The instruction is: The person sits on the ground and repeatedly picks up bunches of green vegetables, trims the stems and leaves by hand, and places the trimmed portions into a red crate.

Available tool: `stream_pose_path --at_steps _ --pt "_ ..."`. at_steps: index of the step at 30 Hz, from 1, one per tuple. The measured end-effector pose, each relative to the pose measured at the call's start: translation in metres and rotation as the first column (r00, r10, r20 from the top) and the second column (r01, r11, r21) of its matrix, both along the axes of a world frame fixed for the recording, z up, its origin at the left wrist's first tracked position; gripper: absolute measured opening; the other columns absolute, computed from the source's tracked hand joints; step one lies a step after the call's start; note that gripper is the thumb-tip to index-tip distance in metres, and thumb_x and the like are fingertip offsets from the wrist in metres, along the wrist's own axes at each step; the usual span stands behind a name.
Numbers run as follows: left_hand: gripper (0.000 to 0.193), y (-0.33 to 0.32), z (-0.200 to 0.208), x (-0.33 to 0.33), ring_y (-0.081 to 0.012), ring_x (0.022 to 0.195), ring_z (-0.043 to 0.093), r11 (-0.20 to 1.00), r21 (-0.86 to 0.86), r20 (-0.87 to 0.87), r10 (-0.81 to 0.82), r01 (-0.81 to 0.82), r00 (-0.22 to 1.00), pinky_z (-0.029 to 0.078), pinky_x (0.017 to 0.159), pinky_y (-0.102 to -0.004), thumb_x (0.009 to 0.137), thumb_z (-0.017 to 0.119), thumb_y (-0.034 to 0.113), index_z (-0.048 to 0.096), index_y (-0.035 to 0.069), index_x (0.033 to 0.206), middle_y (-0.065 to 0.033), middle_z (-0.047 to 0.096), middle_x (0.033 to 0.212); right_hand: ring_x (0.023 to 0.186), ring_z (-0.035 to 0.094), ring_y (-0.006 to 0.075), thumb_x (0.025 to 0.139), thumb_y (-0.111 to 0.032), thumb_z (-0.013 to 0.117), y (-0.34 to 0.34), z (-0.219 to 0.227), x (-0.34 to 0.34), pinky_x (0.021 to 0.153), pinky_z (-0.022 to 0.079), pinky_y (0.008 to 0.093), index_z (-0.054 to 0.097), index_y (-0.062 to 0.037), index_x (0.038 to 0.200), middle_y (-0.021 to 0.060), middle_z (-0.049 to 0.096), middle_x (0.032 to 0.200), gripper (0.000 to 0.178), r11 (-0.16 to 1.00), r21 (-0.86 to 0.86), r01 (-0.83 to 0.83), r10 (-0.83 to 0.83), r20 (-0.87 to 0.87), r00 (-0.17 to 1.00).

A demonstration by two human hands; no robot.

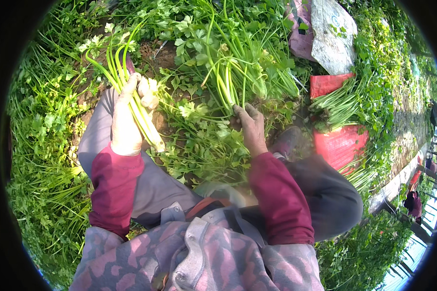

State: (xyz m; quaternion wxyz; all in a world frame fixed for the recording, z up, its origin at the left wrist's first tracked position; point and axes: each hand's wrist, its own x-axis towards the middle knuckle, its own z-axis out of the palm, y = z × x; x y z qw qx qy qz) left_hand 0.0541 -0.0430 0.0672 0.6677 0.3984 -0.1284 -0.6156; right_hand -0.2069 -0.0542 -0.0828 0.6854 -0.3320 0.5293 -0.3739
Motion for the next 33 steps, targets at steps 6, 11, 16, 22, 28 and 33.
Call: stream_pose_path --at_steps 6,11,16,22,28,33 --pt "0.017 0.003 -0.009 0.001 -0.0115 0.065 0.046 0.991 0.132 -0.005 0.016 -0.015 1.0 0.04 0.059 -0.0257 0.093 0.06 0.02 0.047 0.01 0.097 -0.0004 0.048 0.077 0.058 0.056 0.0122 0.09 -0.022 0.059 0.026 -0.017 -0.013 0.056 0.044 0.0269 0.061 0.002 0.086 0.0065 0.062 0.068 0.024 0.945 0.176 -0.276 0.323 -0.365 0.873" --pt "0.018 0.006 -0.018 0.004 -0.0126 0.064 0.049 0.99 0.14 0.011 0.033 -0.034 0.999 0.043 0.058 -0.0264 0.091 0.063 0.019 0.05 0.01 0.1 -0.0014 0.052 0.077 0.068 0.067 0.0224 0.086 -0.033 0.063 0.031 -0.041 -0.038 0.072 0.052 0.0329 0.063 0.0059 0.099 0.0161 0.07 0.083 0.041 0.766 0.323 -0.555 0.619 -0.604 0.502" --pt "0.016 0.011 -0.025 0.009 -0.0144 0.061 0.054 0.988 0.144 -0.004 0.049 -0.048 0.999 0.046 0.057 -0.0275 0.091 0.064 0.018 0.054 0.011 0.101 -0.0015 0.056 0.077 0.087 0.065 0.0199 0.084 -0.036 0.068 0.027 -0.04 -0.053 0.075 0.051 0.0328 0.055 0.0044 0.117 0.0163 0.065 0.105 0.054 0.964 0.158 -0.215 0.265 -0.471 0.841" --pt "0.013 0.007 -0.022 0.014 -0.012 0.06 0.051 0.997 0.074 0.028 -0.007 0.005 1.0 0.044 0.056 -0.0251 0.093 0.06 0.019 0.05 0.011 0.092 0.0003 0.051 0.073 0.095 0.063 0.0249 0.084 -0.03 0.069 -0.024 -0.059 -0.041 0.084 0.049 0.035 0.049 0.0084 0.122 0.019 0.062 0.11 0.057 0.999 0.039 -0.023 0.038 -0.446 0.894" --pt "0.013 0.0 -0.009 0.009 -0.0123 0.058 0.051 0.994 0.105 0.056 0.009 -0.015 0.998 0.044 0.056 -0.0253 0.093 0.06 0.021 0.052 0.011 0.089 0.0006 0.052 0.071 0.083 0.065 0.0302 0.08 -0.028 0.07 -0.055 -0.043 0.003 0.073 0.051 0.0403 0.048 0.0031 0.108 0.0193 0.064 0.098 0.048 0.956 0.169 -0.239 0.29 -0.656 0.696" --pt "0.014 0.0 -0.008 0.003 -0.0088 0.059 0.044 0.973 0.222 0.031 0.05 -0.055 0.998 0.039 0.055 -0.0235 0.095 0.058 0.021 0.053 0.008 0.099 0.0027 0.046 0.072 0.077 0.062 0.0362 0.075 -0.023 0.071 -0.022 0.008 0.035 0.07 0.05 0.0441 0.047 -0.0024 0.114 0.0176 0.063 0.088 0.05 0.709 -0.432 -0.557 -0.013 -0.799 0.602"
